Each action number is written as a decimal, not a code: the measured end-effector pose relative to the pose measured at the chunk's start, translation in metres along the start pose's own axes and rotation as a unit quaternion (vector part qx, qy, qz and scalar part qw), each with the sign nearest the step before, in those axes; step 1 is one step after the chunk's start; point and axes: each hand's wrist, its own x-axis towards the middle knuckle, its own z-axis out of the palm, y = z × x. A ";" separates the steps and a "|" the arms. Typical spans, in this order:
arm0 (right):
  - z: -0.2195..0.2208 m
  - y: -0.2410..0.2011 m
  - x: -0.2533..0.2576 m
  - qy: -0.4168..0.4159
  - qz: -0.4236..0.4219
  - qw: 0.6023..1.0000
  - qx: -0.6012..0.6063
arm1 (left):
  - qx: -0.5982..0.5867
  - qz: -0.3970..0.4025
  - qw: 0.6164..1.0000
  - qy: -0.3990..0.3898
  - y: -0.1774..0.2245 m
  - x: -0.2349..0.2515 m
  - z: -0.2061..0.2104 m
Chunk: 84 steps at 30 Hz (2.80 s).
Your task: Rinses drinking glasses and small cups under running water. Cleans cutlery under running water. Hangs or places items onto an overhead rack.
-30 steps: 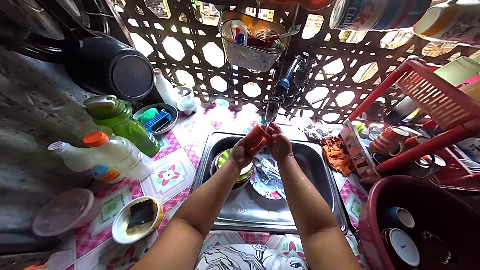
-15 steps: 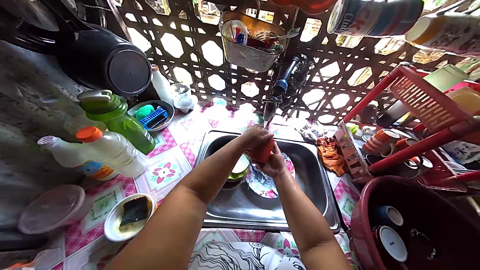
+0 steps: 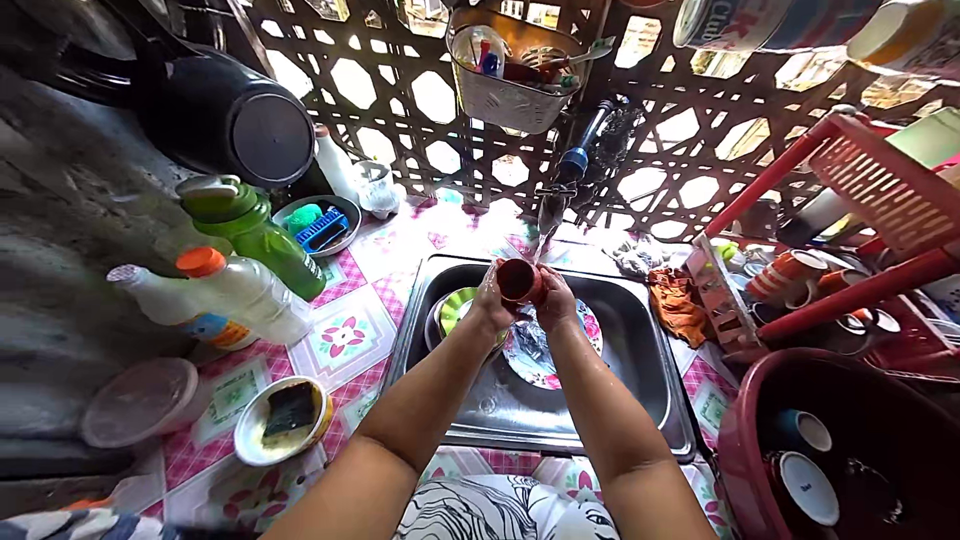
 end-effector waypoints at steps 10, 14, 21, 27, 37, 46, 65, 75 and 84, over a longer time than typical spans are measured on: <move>0.003 -0.050 0.016 -0.157 0.125 0.952 -0.232 | -0.112 -0.009 0.986 -0.126 -0.010 0.011 -0.033; -0.005 -0.052 0.008 -0.113 0.071 0.964 -0.229 | -0.066 -0.018 0.998 -0.004 -0.011 0.015 -0.014; 0.000 -0.049 0.015 -0.046 -0.105 0.892 -0.436 | -0.050 -0.027 0.997 -0.048 -0.013 0.022 -0.006; 0.024 -0.068 0.006 -0.145 0.001 0.873 -0.465 | -0.077 0.059 0.995 -0.035 -0.021 0.048 -0.027; -0.021 -0.048 -0.048 -0.068 0.107 0.930 -0.345 | 0.287 0.164 0.933 -0.142 0.012 0.049 -0.020; -0.017 -0.094 -0.032 -0.120 0.039 0.829 -0.545 | 0.159 0.036 0.968 -0.189 -0.020 0.038 -0.027; -0.063 -0.243 -0.170 -0.157 -0.043 0.537 -0.828 | 0.809 -0.115 0.522 -0.246 -0.116 -0.079 -0.100; -0.285 -0.333 -0.204 0.184 0.046 0.514 -0.837 | 0.822 0.134 0.538 -0.131 -0.128 -0.105 -0.114; -0.347 -0.234 -0.141 0.123 0.147 0.477 -0.858 | 0.849 0.232 0.465 -0.093 -0.137 -0.103 -0.126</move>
